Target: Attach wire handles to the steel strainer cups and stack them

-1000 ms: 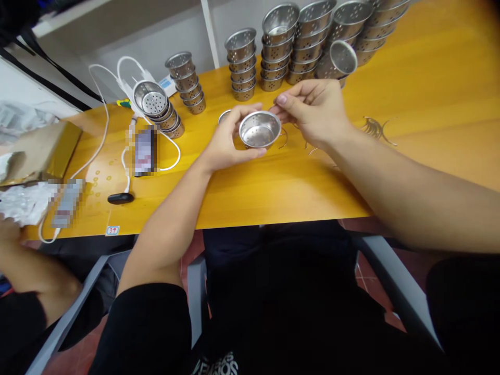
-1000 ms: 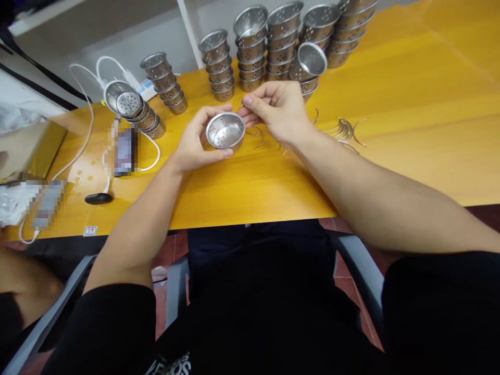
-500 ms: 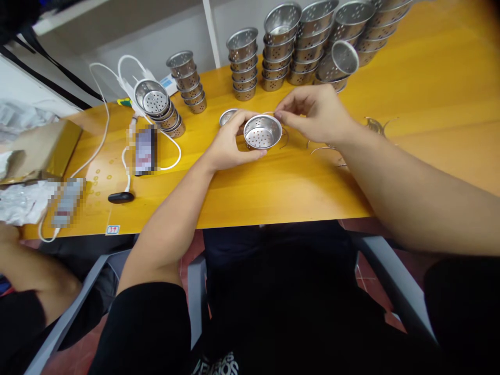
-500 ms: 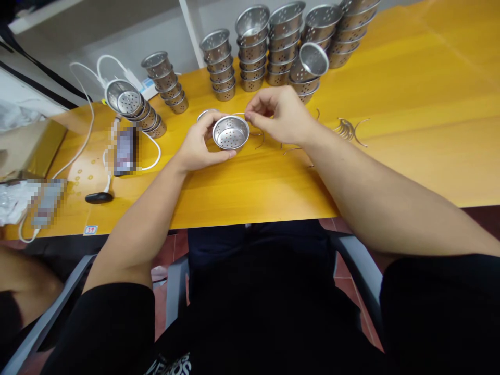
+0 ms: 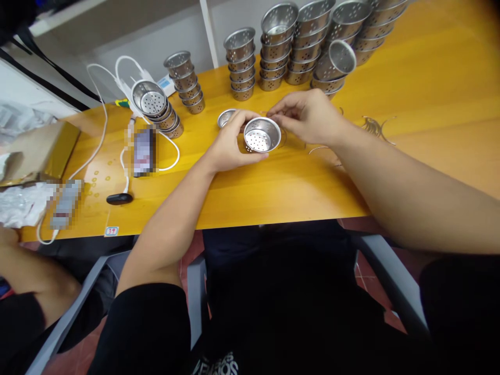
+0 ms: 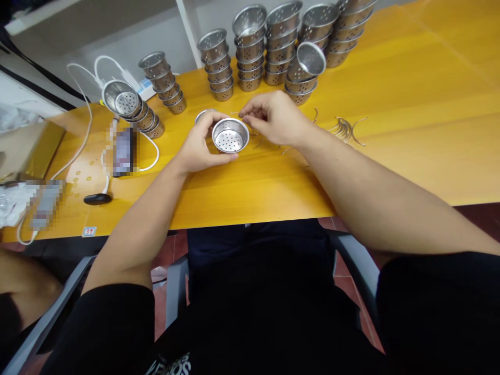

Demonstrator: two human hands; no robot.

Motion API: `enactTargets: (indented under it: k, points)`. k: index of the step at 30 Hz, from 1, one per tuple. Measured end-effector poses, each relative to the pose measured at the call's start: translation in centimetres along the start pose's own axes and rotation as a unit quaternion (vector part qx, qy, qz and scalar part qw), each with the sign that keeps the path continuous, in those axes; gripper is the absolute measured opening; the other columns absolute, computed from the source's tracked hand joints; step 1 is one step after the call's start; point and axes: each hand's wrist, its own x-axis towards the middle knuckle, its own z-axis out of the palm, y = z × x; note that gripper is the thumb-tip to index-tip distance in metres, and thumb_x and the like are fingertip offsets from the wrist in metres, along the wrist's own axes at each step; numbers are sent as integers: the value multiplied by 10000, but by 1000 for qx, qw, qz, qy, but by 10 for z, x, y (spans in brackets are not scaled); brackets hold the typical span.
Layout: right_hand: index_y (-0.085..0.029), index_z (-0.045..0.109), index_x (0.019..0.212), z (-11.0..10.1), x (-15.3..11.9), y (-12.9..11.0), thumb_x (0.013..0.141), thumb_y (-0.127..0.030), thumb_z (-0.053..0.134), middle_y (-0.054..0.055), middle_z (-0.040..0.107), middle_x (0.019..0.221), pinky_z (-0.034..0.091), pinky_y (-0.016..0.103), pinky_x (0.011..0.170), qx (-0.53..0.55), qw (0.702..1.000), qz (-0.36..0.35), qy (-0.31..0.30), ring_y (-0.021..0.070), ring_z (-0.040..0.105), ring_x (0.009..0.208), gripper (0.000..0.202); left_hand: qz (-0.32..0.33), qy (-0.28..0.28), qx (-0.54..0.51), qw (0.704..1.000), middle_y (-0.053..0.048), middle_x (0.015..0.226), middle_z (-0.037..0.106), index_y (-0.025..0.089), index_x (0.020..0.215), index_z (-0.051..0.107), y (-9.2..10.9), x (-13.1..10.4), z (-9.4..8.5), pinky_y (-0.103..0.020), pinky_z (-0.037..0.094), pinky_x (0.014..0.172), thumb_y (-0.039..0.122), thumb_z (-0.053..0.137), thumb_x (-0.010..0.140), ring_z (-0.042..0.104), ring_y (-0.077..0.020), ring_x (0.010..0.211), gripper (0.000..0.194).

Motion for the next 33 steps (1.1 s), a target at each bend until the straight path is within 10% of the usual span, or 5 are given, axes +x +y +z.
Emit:
enactTargets:
  k: [11,18,33]
  points:
    - [-209,962,1369,12,17,48,1223,-665,996,74,780,907,540,391,662,59,989,-81,112,193,565,708,480,81,103,18,991,-154,1739,716,343,1791,523,-81,10,17,-619,614,1473,641,1109,984,762,-408,1642,1041]
    - [-305,947,1250,13,12,32,1068,-1158,791,78,728,878,530,462,678,80,982,-92,142,240,543,740,886,71,87,-1,994,-166,1761,717,353,1871,519,-65,8,13,-662,577,1543,580,1043,1083,737,-417,1695,973]
    - [-336,931,1129,24,4,2,1024,-1073,953,77,813,895,539,489,668,164,973,-109,123,244,602,727,744,107,73,-26,991,-158,1665,709,325,1837,446,-103,9,31,-637,649,1413,861,991,1056,780,-379,1558,1093]
